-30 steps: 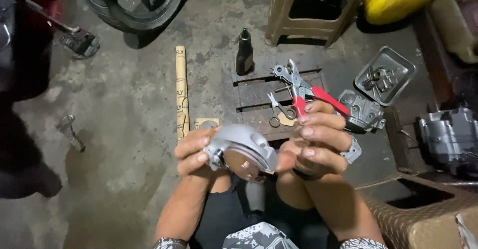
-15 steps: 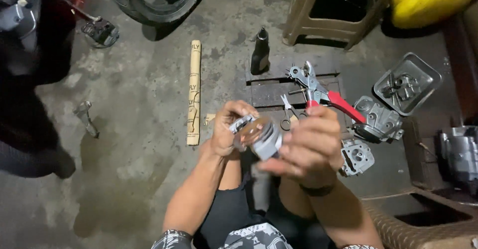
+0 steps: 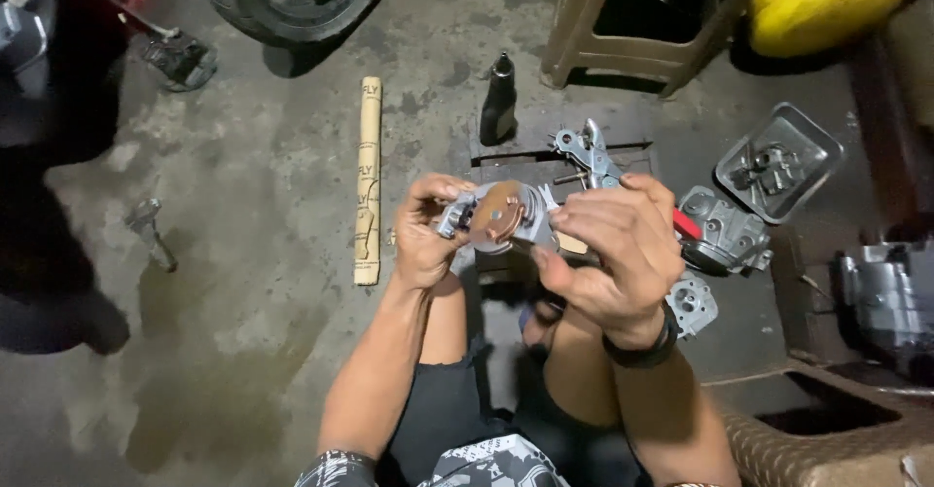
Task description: Cutting a gasket from a sheet and fitting it onto a motorcycle engine component
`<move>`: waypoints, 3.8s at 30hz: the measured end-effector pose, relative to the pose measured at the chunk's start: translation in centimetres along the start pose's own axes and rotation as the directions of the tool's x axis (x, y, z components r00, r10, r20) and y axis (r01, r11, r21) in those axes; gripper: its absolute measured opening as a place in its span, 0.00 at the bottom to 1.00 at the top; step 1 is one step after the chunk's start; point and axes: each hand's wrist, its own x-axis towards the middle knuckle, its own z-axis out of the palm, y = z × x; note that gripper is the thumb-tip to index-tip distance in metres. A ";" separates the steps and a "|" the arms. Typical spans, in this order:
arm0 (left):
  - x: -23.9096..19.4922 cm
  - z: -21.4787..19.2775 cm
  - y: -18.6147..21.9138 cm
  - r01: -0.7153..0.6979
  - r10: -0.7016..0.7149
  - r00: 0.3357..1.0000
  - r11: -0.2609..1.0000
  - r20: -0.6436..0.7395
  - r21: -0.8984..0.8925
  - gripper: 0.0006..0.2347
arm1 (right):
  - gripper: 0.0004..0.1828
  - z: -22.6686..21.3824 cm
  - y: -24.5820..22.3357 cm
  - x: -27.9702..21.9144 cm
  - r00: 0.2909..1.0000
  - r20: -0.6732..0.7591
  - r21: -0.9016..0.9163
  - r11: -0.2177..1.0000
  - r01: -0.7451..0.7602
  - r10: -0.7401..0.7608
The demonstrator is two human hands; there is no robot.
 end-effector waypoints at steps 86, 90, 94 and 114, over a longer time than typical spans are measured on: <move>3.7 2.1 2.8 0.531 -0.696 0.622 0.037 -0.360 0.847 0.35 | 0.06 -1.4 7.4 -2.8 0.878 0.193 0.039 0.891 -0.452 0.437; 2.8 3.3 3.7 0.462 -0.442 0.865 0.523 -0.235 0.716 0.20 | 0.04 -1.4 5.2 -1.5 0.986 0.133 0.166 0.978 -0.125 0.103; 1.4 7.0 5.1 0.761 -0.742 0.648 0.619 -0.175 0.193 0.23 | 0.04 -1.2 2.7 -0.9 0.990 0.121 0.332 0.938 -0.103 0.066; 3.1 13.1 15.5 0.292 -0.221 0.949 0.886 -0.225 0.362 0.03 | 0.18 1.6 8.5 -12.6 0.293 0.576 -0.783 0.618 -0.070 0.763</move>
